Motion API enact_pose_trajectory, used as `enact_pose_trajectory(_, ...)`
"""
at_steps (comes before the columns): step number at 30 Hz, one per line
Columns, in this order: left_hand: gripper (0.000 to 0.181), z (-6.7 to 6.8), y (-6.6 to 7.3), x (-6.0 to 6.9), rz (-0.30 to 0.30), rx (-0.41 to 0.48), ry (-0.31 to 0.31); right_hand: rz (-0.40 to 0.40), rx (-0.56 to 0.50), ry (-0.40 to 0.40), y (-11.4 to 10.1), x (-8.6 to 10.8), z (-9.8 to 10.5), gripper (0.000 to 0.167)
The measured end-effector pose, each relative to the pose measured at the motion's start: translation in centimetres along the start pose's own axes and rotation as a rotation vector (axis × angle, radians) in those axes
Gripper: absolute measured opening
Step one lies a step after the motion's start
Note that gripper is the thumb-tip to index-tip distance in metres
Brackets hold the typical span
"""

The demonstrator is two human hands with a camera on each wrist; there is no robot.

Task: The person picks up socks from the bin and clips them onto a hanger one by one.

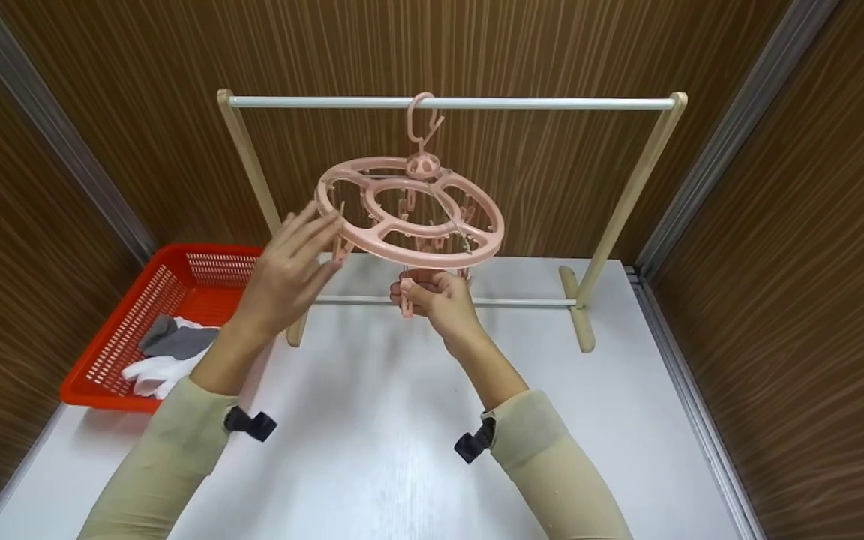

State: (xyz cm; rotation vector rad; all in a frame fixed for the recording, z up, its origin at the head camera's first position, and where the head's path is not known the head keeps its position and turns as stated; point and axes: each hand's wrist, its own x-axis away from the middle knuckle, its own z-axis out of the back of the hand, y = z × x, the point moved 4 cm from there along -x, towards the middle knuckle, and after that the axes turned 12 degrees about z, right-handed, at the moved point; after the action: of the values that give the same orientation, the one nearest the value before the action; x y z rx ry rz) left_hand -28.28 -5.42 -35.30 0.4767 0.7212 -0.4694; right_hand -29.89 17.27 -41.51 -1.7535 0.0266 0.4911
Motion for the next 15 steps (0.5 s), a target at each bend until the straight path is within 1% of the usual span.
enact_pose_trajectory(2,0.048,0.9,-1.6,1.2,0.043,0.008,0.044,0.004,-0.005,0.013,0.0,-0.1,-0.1,0.017)
enact_pose_trajectory(5,0.046,2.1,-4.7,3.4,0.127,0.006,0.073,0.005,-0.010,0.025,0.1,-0.1,-0.1,0.016)
enact_pose_trajectory(10,0.048,3.7,-10.3,7.7,0.341,0.017,0.058,0.003,-0.012,0.023,0.3,-0.2,-0.1,0.019)
enact_pose_trajectory(13,0.050,4.0,-13.1,10.3,0.442,0.031,0.027,0.002,-0.010,0.031,0.4,-0.2,-0.1,0.019)
enact_pose_trajectory(15,0.050,4.0,-14.5,12.0,0.492,0.029,-0.012,-0.006,-0.012,0.040,0.5,-0.2,-0.1,0.017)
